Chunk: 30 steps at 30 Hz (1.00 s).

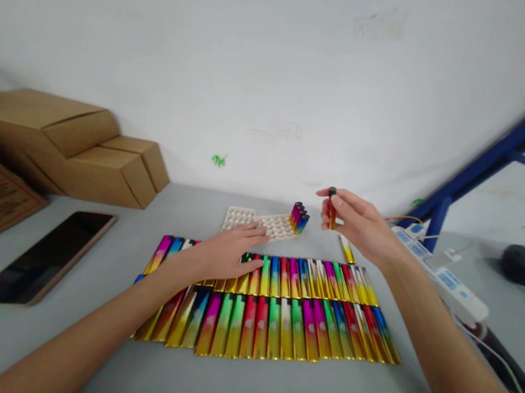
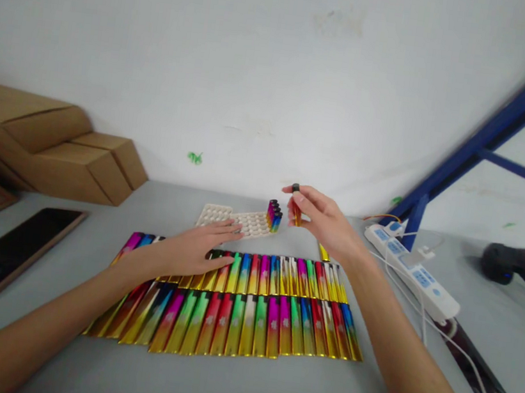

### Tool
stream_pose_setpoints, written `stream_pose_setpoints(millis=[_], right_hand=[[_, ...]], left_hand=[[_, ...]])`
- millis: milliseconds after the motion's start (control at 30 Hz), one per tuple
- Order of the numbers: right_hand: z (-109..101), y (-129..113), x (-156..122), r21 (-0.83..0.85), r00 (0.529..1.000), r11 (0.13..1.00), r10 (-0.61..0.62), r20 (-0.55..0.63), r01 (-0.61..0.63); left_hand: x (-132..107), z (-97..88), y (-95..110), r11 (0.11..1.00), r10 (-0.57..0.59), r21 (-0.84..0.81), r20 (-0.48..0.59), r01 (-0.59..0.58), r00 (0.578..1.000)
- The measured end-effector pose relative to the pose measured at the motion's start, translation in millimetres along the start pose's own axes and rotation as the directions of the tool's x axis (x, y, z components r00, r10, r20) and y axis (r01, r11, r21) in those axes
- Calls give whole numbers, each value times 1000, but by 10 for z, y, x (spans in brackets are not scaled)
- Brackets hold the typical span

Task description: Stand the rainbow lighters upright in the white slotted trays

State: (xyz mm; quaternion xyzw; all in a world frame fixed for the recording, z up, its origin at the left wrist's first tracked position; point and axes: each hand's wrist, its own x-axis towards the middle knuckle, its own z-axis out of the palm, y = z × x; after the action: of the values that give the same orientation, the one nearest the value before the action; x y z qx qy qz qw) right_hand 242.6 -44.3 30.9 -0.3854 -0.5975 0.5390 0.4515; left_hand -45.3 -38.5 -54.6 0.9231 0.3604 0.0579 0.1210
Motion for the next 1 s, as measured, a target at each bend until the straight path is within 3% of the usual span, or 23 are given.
stream_pose_setpoints(millis=[267,367,433,533,800,1000], right_hand=[[31,13,690,-252,986,953,-165,24,165],[13,115,924,-466,958,847,-286,7,257],[-11,184,1027,-601,946,758,-323,-5,255],[-42,265,1101,-684,943,686,-332,10,248],[-74,327,1170,-744,946,627,-323,21,231],[-65,401,1189,-896,966,400,-240,100,192]], left_hand=[[-12,-4,11,1000,-3,-9,-23,3,1000],[-17,-3,13,1000,12,-5,-42,-12,999],[-23,0,14,1000,14,1,-52,-14,999],[-31,11,13,1000,7,11,-56,-7,998],[-18,57,-13,1000,16,18,-75,-15,997],[-24,35,9,1000,0,6,-48,0,999]])
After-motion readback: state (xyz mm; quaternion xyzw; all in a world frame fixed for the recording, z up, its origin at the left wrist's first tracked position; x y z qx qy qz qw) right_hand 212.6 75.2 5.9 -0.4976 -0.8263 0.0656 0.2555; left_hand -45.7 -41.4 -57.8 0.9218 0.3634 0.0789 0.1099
